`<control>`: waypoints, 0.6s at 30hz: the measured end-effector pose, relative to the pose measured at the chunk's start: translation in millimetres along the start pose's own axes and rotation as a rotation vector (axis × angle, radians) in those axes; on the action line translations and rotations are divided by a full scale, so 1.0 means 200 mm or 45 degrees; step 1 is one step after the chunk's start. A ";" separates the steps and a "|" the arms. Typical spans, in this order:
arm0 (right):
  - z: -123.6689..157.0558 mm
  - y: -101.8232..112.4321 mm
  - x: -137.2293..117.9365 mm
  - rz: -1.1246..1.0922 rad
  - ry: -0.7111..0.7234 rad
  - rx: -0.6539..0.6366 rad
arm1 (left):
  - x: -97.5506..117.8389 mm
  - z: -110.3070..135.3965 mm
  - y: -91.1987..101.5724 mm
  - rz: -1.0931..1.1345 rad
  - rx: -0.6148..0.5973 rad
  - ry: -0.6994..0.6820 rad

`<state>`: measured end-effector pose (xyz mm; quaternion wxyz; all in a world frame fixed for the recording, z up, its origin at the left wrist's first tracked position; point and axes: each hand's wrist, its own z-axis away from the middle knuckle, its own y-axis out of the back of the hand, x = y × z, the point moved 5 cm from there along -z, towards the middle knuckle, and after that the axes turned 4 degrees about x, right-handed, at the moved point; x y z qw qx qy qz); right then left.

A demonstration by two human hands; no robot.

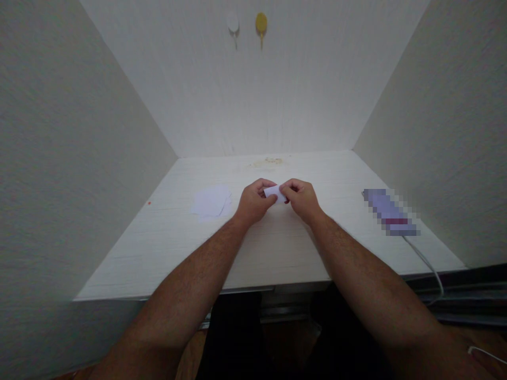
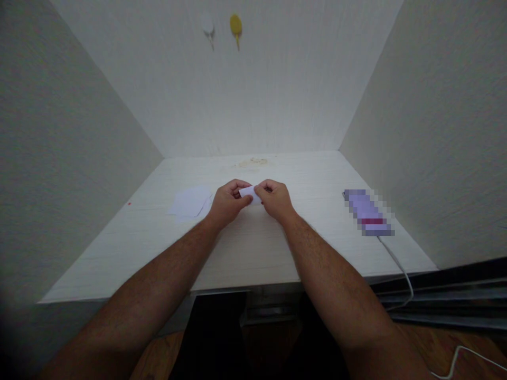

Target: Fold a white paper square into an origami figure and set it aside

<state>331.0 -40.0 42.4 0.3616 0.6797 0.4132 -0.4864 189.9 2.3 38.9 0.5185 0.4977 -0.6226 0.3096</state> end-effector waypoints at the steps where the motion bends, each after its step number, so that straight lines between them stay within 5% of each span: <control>1: 0.00 0.00 0.00 -0.011 -0.012 -0.001 | 0.00 0.00 0.00 0.016 -0.002 0.009; 8: -0.01 0.01 0.02 -0.052 0.078 0.009 | 0.01 0.00 0.01 0.081 0.067 0.125; 18: 0.02 0.00 -0.03 0.241 0.351 -0.025 | -0.03 -0.02 0.03 0.144 0.148 0.143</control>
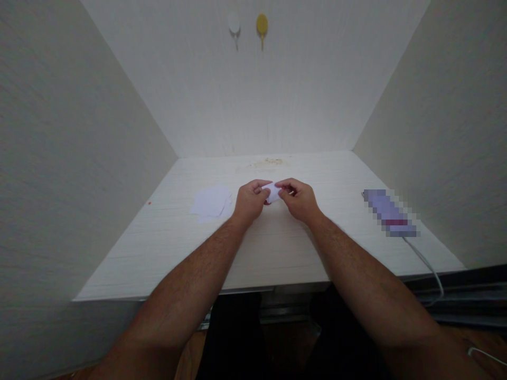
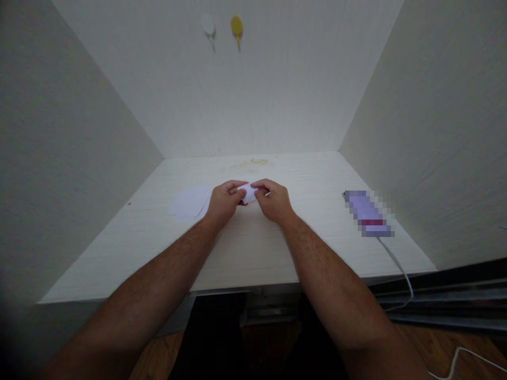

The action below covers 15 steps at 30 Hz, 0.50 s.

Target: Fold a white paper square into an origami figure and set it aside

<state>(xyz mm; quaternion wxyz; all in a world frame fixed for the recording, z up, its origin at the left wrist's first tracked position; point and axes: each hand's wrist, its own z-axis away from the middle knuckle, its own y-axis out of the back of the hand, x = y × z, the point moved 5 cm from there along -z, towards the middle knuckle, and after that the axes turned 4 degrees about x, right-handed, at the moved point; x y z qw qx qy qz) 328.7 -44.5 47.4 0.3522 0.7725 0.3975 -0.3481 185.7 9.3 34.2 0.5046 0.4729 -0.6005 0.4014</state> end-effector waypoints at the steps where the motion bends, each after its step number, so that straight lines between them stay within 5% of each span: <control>1: 0.00 0.00 0.00 0.013 -0.003 -0.007 | 0.00 0.00 0.00 0.008 0.003 0.002; 15: 0.00 -0.01 0.01 0.111 -0.048 -0.018 | 0.00 0.02 -0.01 0.061 0.014 0.140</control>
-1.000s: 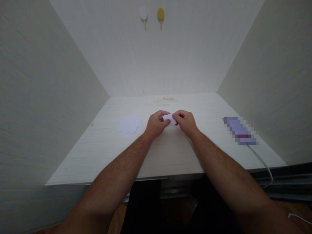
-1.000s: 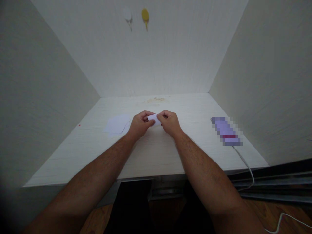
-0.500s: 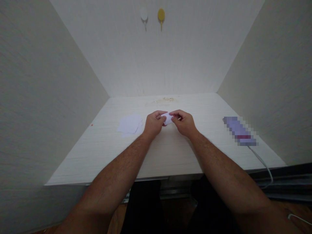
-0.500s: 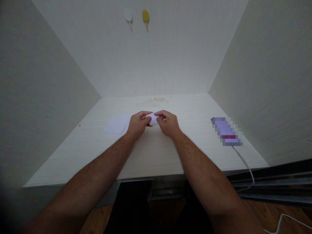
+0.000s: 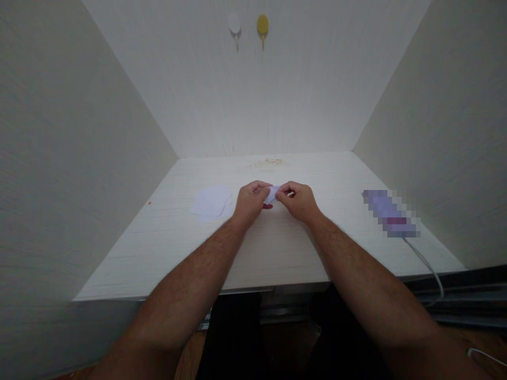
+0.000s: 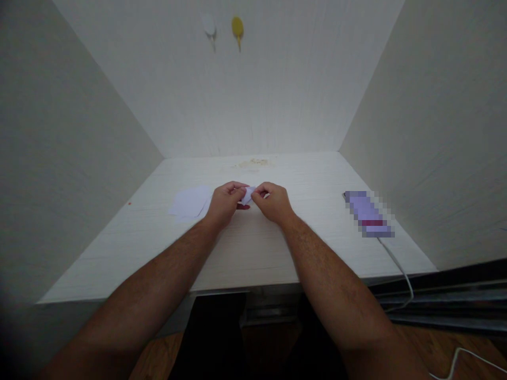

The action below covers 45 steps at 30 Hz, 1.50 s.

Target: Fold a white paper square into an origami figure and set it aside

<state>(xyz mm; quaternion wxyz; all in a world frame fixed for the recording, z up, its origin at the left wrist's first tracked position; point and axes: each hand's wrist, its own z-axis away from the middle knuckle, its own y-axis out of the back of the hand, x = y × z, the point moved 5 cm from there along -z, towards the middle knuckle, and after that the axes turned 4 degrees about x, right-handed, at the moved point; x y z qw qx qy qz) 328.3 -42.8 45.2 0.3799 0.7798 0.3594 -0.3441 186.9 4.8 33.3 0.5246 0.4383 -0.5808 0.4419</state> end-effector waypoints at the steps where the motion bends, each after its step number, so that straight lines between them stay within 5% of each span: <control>1: 0.00 0.00 0.00 0.007 0.006 0.005 | 0.00 0.00 0.00 -0.004 0.006 0.008; 11: 0.00 0.00 0.05 0.055 -0.028 0.031 | -0.03 -0.02 0.00 0.117 -0.018 0.071; 24: -0.01 -0.03 0.05 -0.241 -0.084 -0.025 | -0.03 0.01 -0.02 0.168 -0.077 0.050; 35: 0.00 -0.04 0.04 -0.182 0.097 -0.061 | -0.03 0.01 -0.02 0.198 -0.033 0.127; 45: 0.00 -0.03 0.04 -0.041 0.059 -0.081 | -0.01 0.01 -0.03 0.291 -0.010 0.181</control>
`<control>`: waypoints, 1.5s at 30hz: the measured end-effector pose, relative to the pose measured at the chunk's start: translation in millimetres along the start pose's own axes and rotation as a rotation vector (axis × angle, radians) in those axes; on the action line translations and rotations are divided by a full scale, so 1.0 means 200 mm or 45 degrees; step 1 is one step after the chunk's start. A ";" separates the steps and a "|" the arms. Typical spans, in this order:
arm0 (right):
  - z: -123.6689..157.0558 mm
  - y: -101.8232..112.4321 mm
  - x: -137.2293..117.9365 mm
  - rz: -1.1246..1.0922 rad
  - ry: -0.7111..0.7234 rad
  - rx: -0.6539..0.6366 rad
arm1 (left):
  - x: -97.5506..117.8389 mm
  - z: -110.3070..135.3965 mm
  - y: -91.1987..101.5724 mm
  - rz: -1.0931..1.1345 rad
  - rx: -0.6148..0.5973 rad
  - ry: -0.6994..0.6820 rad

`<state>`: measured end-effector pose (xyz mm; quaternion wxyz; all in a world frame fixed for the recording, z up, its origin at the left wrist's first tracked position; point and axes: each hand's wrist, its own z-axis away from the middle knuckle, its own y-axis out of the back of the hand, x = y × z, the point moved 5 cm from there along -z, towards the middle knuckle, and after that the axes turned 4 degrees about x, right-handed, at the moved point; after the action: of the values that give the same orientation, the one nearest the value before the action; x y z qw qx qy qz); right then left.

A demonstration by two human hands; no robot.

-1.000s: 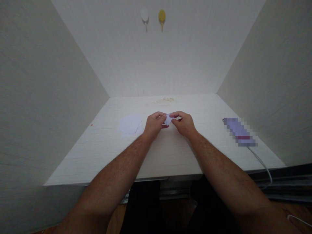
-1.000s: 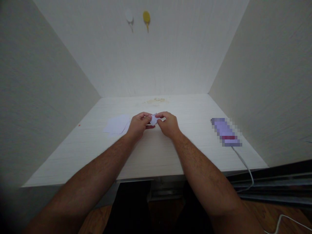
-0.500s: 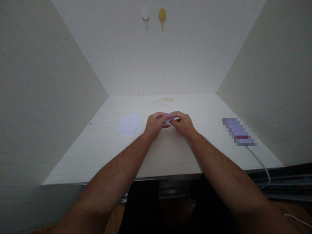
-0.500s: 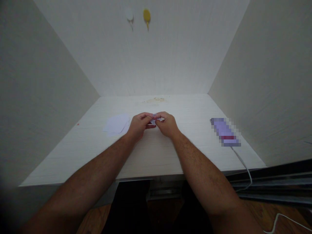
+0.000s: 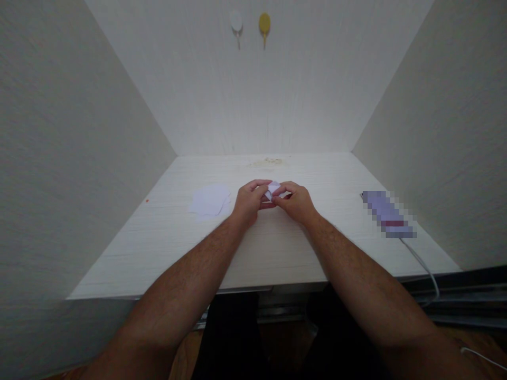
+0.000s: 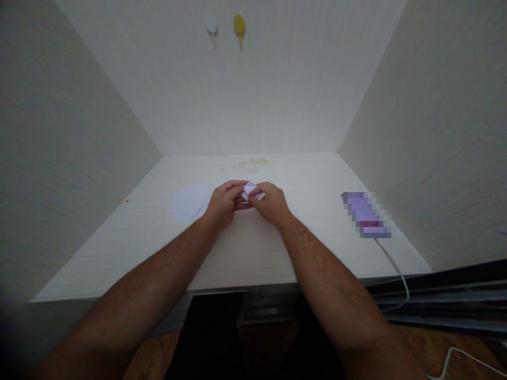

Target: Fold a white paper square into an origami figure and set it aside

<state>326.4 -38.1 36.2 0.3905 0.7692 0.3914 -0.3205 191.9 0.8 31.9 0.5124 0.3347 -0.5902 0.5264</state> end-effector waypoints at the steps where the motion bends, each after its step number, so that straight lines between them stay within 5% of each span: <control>1: 0.00 0.00 0.00 0.024 -0.009 0.008 | 0.00 0.00 0.00 -0.006 -0.002 -0.007; 17: -0.01 0.02 0.02 0.022 -0.204 -0.009 | -0.01 -0.02 -0.01 -0.187 -0.189 -0.254; 29: -0.01 0.02 0.02 0.039 -0.248 -0.019 | -0.01 -0.02 0.00 -0.375 -0.113 -0.316; 39: -0.02 0.03 0.03 0.014 -0.277 -0.005 | 0.00 -0.01 0.00 -0.507 -0.244 -0.448; 45: -0.01 0.03 0.04 -0.004 -0.328 -0.019 | -0.02 -0.03 0.02 -0.539 -0.195 -0.438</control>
<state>336.0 -35.7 33.3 0.4427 0.7182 0.3414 -0.4144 190.9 7.7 26.1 0.5269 0.4954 -0.6235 0.2969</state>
